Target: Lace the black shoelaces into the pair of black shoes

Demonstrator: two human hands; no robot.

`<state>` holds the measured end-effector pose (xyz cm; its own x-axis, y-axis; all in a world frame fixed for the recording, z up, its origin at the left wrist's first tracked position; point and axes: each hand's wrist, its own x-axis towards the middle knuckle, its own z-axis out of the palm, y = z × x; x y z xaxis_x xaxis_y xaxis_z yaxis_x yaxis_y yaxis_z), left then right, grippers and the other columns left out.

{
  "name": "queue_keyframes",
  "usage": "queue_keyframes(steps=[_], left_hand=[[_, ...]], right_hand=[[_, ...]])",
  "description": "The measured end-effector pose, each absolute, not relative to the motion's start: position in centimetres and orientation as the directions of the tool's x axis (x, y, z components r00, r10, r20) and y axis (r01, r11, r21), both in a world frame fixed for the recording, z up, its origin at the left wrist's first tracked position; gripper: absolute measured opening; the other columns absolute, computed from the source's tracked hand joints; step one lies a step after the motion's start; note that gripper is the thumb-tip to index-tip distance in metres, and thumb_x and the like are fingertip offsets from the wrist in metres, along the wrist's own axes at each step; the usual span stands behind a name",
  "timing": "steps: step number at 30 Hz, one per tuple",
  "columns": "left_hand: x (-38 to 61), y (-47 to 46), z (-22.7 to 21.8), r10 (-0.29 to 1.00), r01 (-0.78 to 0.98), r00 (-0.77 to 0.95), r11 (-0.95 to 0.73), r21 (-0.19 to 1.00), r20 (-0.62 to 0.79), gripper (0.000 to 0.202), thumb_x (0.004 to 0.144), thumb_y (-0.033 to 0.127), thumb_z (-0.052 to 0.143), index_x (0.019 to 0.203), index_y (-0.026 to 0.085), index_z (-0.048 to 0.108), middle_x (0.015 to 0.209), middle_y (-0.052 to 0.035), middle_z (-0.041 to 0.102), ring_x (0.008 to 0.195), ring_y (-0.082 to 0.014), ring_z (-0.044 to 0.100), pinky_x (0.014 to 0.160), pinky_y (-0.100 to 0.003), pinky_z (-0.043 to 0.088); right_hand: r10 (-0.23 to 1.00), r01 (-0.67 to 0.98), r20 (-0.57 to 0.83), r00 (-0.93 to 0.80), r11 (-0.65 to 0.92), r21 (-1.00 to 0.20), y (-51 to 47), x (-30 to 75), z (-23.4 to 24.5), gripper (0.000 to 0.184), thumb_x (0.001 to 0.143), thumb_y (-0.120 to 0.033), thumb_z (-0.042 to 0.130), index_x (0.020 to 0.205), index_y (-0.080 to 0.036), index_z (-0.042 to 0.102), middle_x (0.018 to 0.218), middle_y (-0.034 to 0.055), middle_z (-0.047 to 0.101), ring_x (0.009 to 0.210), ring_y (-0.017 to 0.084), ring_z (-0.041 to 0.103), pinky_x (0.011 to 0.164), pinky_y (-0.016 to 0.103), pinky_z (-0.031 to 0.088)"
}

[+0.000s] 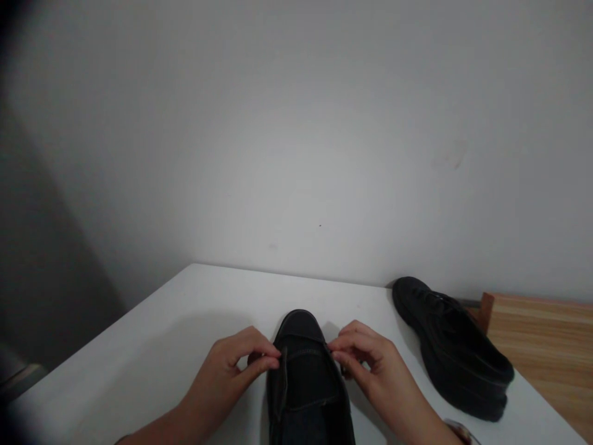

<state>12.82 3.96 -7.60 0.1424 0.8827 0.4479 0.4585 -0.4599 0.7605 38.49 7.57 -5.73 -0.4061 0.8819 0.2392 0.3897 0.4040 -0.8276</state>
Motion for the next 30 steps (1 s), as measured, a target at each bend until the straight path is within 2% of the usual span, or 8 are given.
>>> queue_keyframes(steps=[5, 9, 13, 18, 21, 25, 27, 30], left_hand=[[11.9, 3.5, -7.0, 0.837, 0.411, 0.276, -0.547, 0.729, 0.473, 0.021, 0.092, 0.016, 0.063, 0.097, 0.030, 0.078, 0.100, -0.0014, 0.073, 0.090, -0.0144, 0.068, 0.080, -0.022, 0.050], [11.9, 3.4, -6.7, 0.841, 0.421, 0.271, -0.541, 0.728, 0.468, 0.026, 0.094, 0.015, 0.058, 0.099, 0.031, 0.078, 0.091, -0.0010, 0.069, 0.083, -0.0133, 0.065, 0.072, -0.021, 0.049], [12.6, 3.5, -6.9, 0.856, 0.459, 0.198, -0.512, 0.726, 0.478, 0.014, 0.088, 0.017, 0.068, 0.093, 0.027, 0.076, 0.081, 0.0004, 0.071, 0.078, -0.0153, 0.065, 0.073, -0.024, 0.048], [13.1, 3.8, -7.3, 0.872, 0.445, 0.165, -0.484, 0.754, 0.462, 0.018, 0.087, 0.017, 0.068, 0.101, 0.026, 0.074, 0.083, -0.0005, 0.071, 0.077, -0.0163, 0.064, 0.073, -0.026, 0.048], [13.1, 3.9, -7.4, 0.877, 0.404, 0.198, -0.480, 0.779, 0.438, 0.021, 0.089, 0.018, 0.064, 0.107, 0.026, 0.072, 0.085, -0.0017, 0.068, 0.078, -0.0169, 0.063, 0.076, -0.028, 0.048], [13.1, 3.9, -7.6, 0.857, 0.359, 0.276, -0.511, 0.781, 0.434, 0.028, 0.094, 0.018, 0.053, 0.115, 0.026, 0.069, 0.098, -0.0058, 0.063, 0.090, -0.0191, 0.061, 0.081, -0.030, 0.047], [13.2, 3.8, -7.6, 0.856, 0.347, 0.285, -0.511, 0.786, 0.431, 0.029, 0.094, 0.016, 0.050, 0.114, 0.024, 0.069, 0.101, -0.0065, 0.062, 0.093, -0.0195, 0.059, 0.082, -0.030, 0.046], [13.3, 3.9, -7.7, 0.862, 0.335, 0.269, -0.502, 0.797, 0.430, 0.025, 0.092, 0.014, 0.051, 0.108, 0.022, 0.069, 0.096, -0.0057, 0.061, 0.087, -0.0190, 0.058, 0.080, -0.031, 0.045]], right_hand=[[0.849, 0.388, 0.294, -0.438, 0.474, -0.790, 7.1, 38.5, -5.6, 0.022, 0.091, -0.038, 0.056, 0.086, -0.024, 0.072, 0.084, 0.0044, 0.067, 0.079, 0.018, 0.064, 0.071, 0.031, 0.051], [0.851, 0.415, 0.300, -0.431, 0.482, -0.772, 6.9, 38.4, -5.6, 0.020, 0.092, -0.035, 0.055, 0.091, -0.023, 0.071, 0.086, 0.0044, 0.070, 0.081, 0.018, 0.066, 0.073, 0.031, 0.052], [0.859, 0.421, 0.277, -0.430, 0.463, -0.781, 6.3, 38.2, -5.1, 0.025, 0.095, -0.038, 0.052, 0.104, -0.024, 0.070, 0.094, 0.0061, 0.072, 0.088, 0.020, 0.067, 0.079, 0.034, 0.054], [0.841, 0.444, 0.304, -0.448, 0.505, -0.740, 5.2, 38.2, -3.7, 0.032, 0.098, -0.042, 0.044, 0.116, -0.027, 0.067, 0.103, 0.0068, 0.070, 0.097, 0.022, 0.065, 0.084, 0.036, 0.052], [0.828, 0.499, 0.271, -0.490, 0.522, -0.692, 4.9, 37.7, -2.3, 0.033, 0.097, -0.043, 0.046, 0.114, -0.026, 0.068, 0.100, 0.0072, 0.068, 0.092, 0.022, 0.065, 0.080, 0.034, 0.053], [0.838, 0.696, 0.110, -0.535, 0.510, -0.505, 5.1, 36.3, -0.3, 0.024, 0.092, -0.023, 0.048, 0.098, -0.022, 0.071, 0.092, 0.0067, 0.065, 0.081, 0.020, 0.064, 0.075, 0.033, 0.051], [0.850, 0.787, 0.033, -0.526, 0.500, -0.361, 5.5, 35.3, 0.4, 0.026, 0.085, -0.010, 0.047, 0.089, -0.020, 0.071, 0.092, 0.0082, 0.066, 0.083, 0.021, 0.065, 0.076, 0.034, 0.049], [0.858, 0.854, -0.031, -0.513, 0.507, -0.117, 6.0, 34.0, 0.8, 0.030, 0.082, -0.002, 0.044, 0.086, -0.017, 0.070, 0.090, 0.0110, 0.068, 0.081, 0.025, 0.068, 0.071, 0.035, 0.047]])
